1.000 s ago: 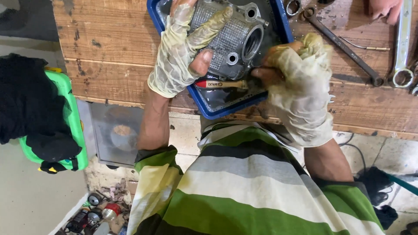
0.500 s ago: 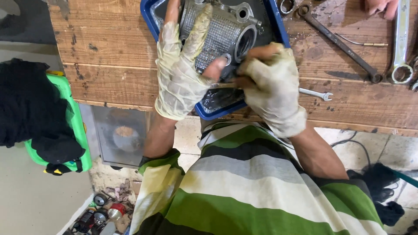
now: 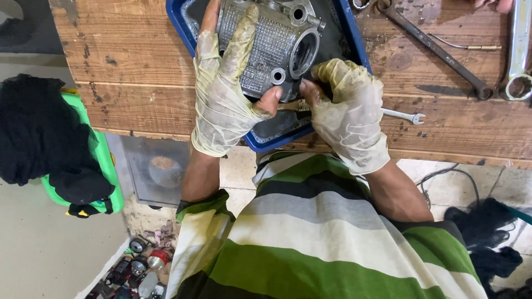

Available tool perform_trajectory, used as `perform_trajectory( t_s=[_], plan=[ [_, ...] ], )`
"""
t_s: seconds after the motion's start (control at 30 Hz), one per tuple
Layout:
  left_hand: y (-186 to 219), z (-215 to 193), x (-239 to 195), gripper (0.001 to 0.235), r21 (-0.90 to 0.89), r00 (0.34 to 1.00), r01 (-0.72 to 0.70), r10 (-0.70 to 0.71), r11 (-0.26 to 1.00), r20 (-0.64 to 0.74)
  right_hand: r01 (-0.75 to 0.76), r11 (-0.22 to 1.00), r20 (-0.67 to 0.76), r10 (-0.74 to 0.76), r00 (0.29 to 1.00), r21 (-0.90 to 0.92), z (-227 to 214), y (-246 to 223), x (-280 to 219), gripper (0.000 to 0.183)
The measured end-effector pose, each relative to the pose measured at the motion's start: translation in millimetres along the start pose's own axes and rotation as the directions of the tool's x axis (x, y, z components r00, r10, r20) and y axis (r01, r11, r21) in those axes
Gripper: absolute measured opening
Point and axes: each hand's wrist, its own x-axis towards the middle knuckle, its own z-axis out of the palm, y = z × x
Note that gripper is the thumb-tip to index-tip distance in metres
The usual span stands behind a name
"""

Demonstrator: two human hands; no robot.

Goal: Cleaning the exterior of a motorcycle cylinder head using a brush and solvent in a tray.

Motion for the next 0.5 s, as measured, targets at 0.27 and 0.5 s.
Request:
perform_trajectory(
  t_s=[0.27, 0.5],
  plan=[
    [-2.2, 3.4, 2.5, 0.086, 0.018, 0.997, -0.066, 0.066, 0.998, -0.044, -0.369, 0.903, 0.061, 0.364, 0.929, 0.219, 12.5, -0.1, -4.3, 0.006],
    [-18.0, -22.5, 28.4, 0.07, -0.047, 0.973, -0.217, 0.219, 0.975, 0.068, -0.189, 0.963, 0.153, 0.161, 0.975, 0.192, -16.4, 2.1, -0.8, 0.003]
  ],
)
